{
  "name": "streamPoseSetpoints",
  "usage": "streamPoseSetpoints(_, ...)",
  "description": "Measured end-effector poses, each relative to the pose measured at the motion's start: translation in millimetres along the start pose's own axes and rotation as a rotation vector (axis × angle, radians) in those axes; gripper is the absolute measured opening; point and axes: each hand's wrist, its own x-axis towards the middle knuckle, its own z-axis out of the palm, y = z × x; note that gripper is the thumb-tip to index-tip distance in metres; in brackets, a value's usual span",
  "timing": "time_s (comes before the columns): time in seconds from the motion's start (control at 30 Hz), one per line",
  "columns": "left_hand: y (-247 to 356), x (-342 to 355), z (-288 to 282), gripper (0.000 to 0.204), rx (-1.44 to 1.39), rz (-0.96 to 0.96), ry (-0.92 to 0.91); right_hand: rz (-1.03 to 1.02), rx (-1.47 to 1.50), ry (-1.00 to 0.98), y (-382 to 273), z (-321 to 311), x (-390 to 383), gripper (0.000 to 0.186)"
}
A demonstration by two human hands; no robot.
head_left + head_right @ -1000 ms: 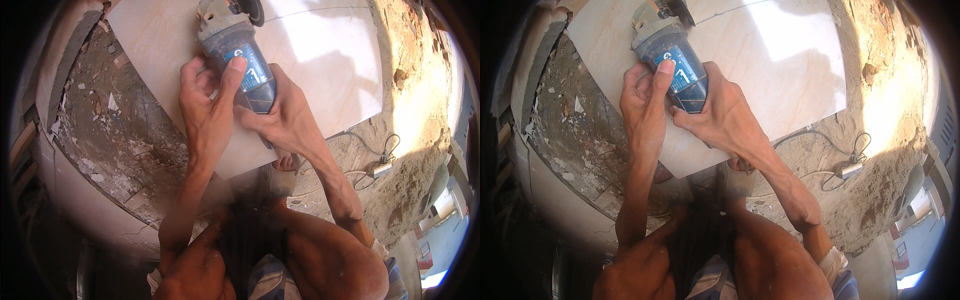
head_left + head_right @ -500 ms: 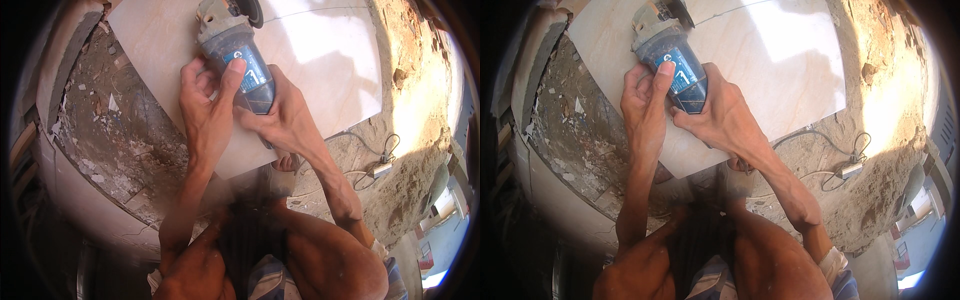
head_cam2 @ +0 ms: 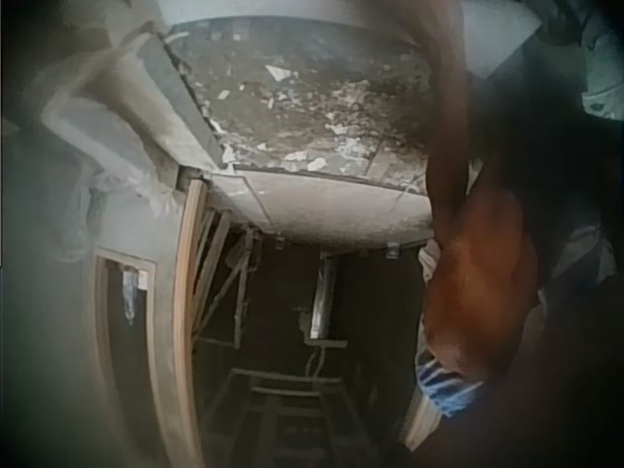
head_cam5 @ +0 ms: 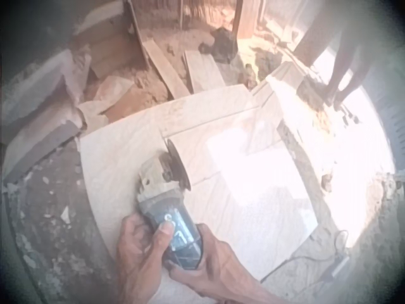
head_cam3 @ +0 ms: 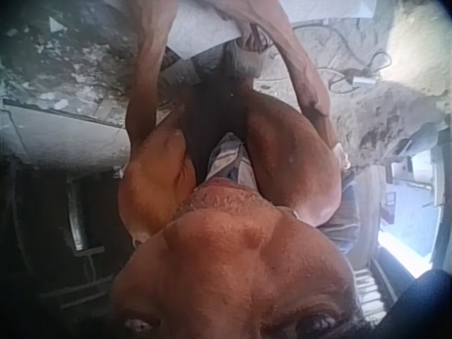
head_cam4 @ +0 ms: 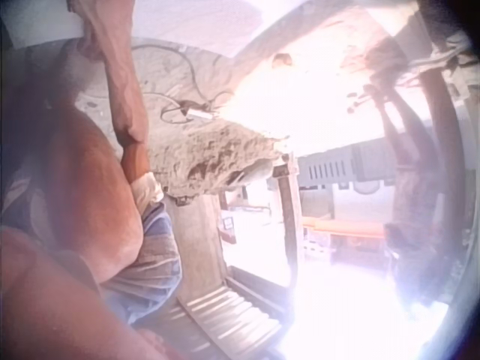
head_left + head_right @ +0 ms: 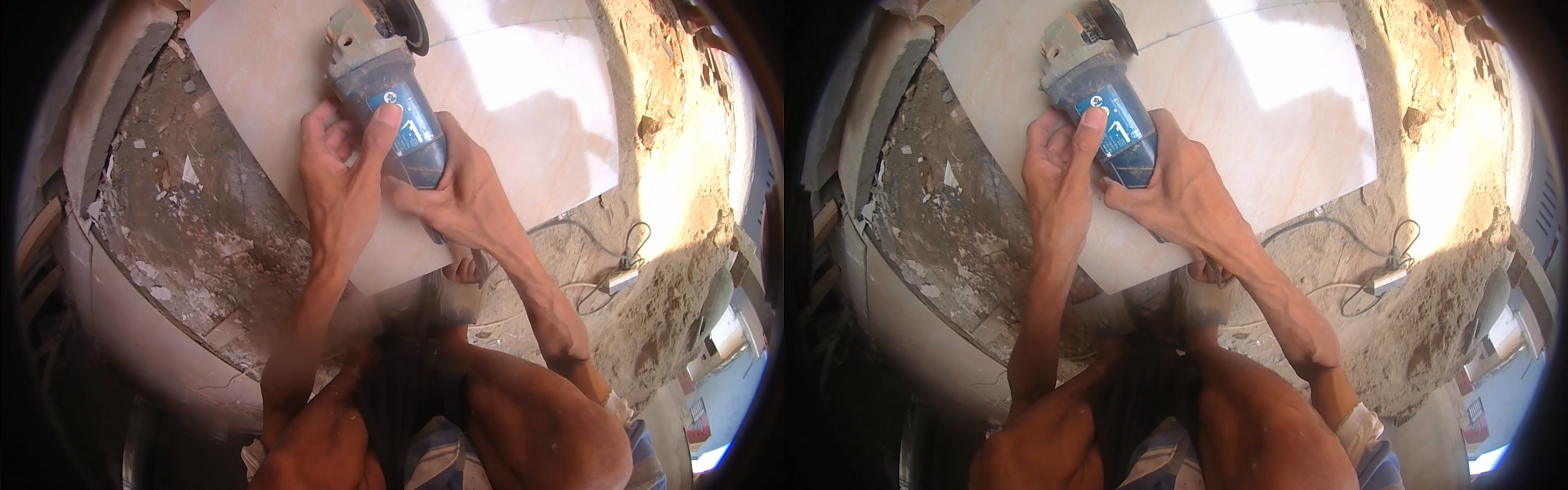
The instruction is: The person cuts a ceramic tile using an angle grinder while sitting on the floor, following a pre-marked line.
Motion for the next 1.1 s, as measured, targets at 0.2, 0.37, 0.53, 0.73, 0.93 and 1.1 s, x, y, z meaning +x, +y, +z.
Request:
streamPoseSetpoints(0.2,-1.1,1.9,0.3,0.102,0.023,-0.022,0.005,-0.001,-0.048,0.011,-3.1,-2.9,0.0,0.063)
streamPoseSetpoints(0.37,-6.1,2.8,-4.4,0.106,0.016,-0.011,0.026,-0.002,-0.027,0.016,-7.8,1.0,-0.2,0.064)
streamPoseSetpoints(0.53,-5.2,2.1,-0.7,0.106,-0.037,-0.017,0.016,0.024,-0.047,0.019,-16.2,-2.0,-2.2,0.067)
streamPoseSetpoints(0.73,8.4,1.6,-1.5,0.100,-0.064,0.051,-0.030,0.047,-0.052,0.006,-29.3,-3.6,-5.8,0.068)
streamPoseSetpoints(0.93,19.1,-4.6,0.6,0.093,-0.070,0.063,-0.068,-0.008,-0.050,0.035,-27.1,-3.7,-12.5,0.068)
streamPoseSetpoints(1.1,3.9,-30.9,-25.0,0.079,0.329,0.212,0.211,0.036,-0.042,0.057,-35.6,-11.0,-29.0,0.070)
